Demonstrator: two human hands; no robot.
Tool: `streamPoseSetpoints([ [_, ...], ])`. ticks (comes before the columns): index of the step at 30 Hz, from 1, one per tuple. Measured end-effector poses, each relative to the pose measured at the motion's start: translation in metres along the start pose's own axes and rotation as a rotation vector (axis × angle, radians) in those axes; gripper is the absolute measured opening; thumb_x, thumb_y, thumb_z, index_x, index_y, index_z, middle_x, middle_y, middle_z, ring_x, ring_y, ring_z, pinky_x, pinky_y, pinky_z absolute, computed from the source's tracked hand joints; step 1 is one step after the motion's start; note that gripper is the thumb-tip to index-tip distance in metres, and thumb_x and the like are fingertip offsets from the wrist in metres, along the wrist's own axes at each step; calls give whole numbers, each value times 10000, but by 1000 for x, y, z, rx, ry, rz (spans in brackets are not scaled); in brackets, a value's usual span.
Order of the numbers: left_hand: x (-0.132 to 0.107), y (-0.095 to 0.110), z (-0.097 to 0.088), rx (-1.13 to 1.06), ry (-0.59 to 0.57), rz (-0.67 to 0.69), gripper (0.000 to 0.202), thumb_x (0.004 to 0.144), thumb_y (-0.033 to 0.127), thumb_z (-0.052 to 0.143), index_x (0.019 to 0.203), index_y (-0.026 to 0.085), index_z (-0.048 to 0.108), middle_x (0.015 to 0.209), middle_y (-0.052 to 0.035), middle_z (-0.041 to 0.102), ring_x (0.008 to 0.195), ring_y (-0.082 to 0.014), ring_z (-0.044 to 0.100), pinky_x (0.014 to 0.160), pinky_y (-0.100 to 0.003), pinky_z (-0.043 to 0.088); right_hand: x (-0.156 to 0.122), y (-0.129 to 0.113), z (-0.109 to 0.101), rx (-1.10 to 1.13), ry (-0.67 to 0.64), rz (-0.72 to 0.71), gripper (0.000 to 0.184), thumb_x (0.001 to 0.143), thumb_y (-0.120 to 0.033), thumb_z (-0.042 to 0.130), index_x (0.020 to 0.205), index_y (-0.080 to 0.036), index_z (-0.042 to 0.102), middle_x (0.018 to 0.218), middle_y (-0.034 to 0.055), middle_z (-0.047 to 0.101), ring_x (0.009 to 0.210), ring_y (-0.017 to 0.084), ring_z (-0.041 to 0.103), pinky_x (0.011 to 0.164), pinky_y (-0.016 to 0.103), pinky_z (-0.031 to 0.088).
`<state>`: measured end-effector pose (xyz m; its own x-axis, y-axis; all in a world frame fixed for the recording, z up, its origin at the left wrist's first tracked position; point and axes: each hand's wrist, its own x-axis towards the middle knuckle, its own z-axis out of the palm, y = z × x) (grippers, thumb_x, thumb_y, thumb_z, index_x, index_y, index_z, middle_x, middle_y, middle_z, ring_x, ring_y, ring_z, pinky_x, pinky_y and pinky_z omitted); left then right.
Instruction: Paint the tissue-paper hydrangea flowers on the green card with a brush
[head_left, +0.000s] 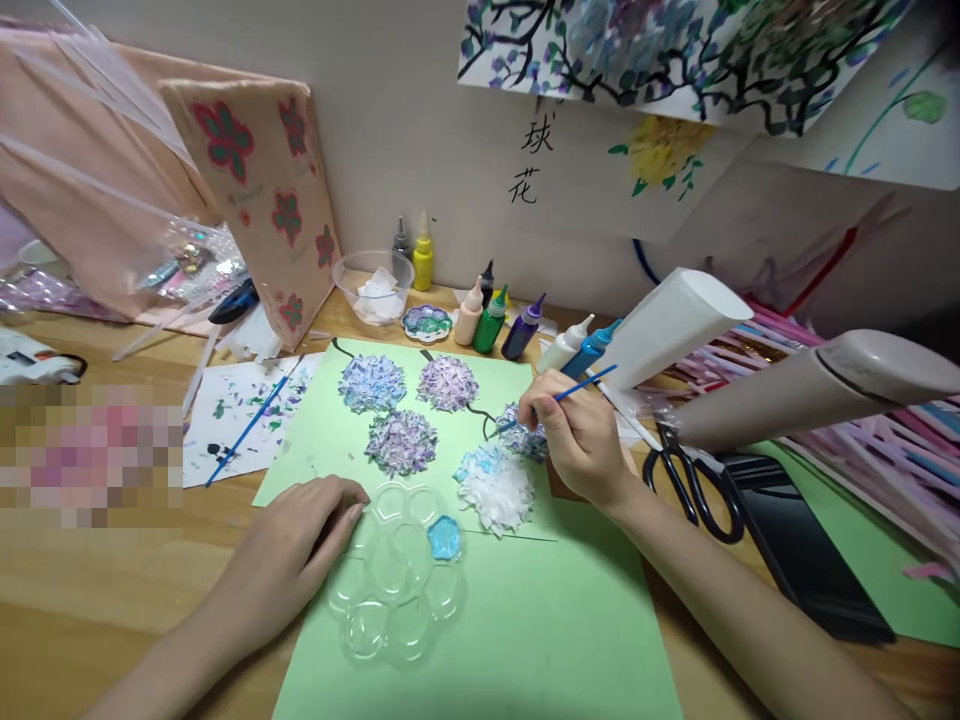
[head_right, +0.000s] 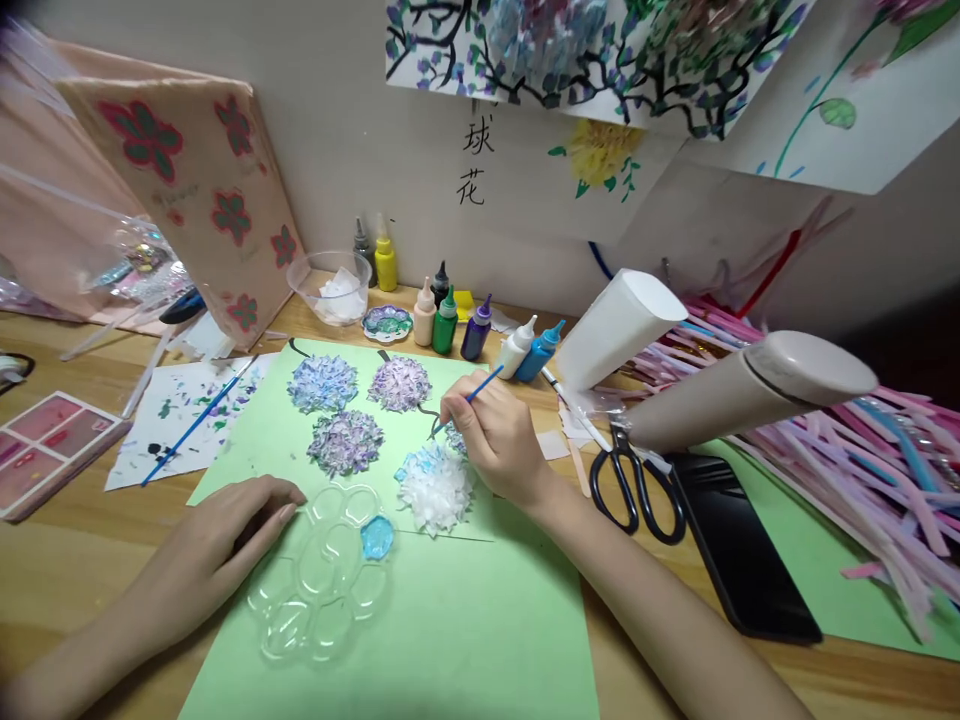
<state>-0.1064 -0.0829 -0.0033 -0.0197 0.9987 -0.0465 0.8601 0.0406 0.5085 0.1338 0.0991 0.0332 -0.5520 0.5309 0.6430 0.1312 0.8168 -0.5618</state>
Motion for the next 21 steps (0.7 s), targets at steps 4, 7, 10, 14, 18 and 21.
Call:
streamPoseSetpoints([
  [4,0,-3,1,4,25,31,227,952,393,392,950,240,560,848,-4,653,779,-172,616,682,-270,464,-3,4,1,55,6,46,317,961,-180,363,695,-182,535,625,7,523,614,130,492,601,290,393],
  [7,0,-4,2,-1,49,50,197,944,392,418,960,252,556,829,14,654,755,-159,620,671,-252,470,-4,8,3,61,-13,87,319,962,-186,363,695,-185,537,625,7,524,607,129,490,585,292,386],
  [10,-1,-4,3,-19,61,41,195,936,410,434,969,264,561,826,24,654,748,-150,618,659,-235,469,-6,13,4,86,-16,131,330,969,-196,355,694,-187,537,632,4,525,593,121,485,580,292,383],
  [14,-4,-5,6,-49,70,-37,252,941,462,403,972,276,570,831,19,652,761,-156,615,674,-242,461,-6,15,5,81,-50,153,346,974,-223,352,690,-191,547,625,5,530,590,124,494,582,294,390],
  [18,-7,-9,10,-70,46,-40,253,930,482,424,993,287,571,844,20,652,769,-155,612,675,-242,452,-5,16,3,61,-57,178,354,975,-254,355,697,-191,563,607,9,530,593,132,500,567,293,387],
  [21,-9,-8,12,-91,33,-78,270,935,498,407,999,290,568,848,22,647,781,-156,605,687,-248,439,-5,17,2,90,-40,176,359,976,-272,355,698,-189,566,602,11,534,592,136,508,563,294,387],
])
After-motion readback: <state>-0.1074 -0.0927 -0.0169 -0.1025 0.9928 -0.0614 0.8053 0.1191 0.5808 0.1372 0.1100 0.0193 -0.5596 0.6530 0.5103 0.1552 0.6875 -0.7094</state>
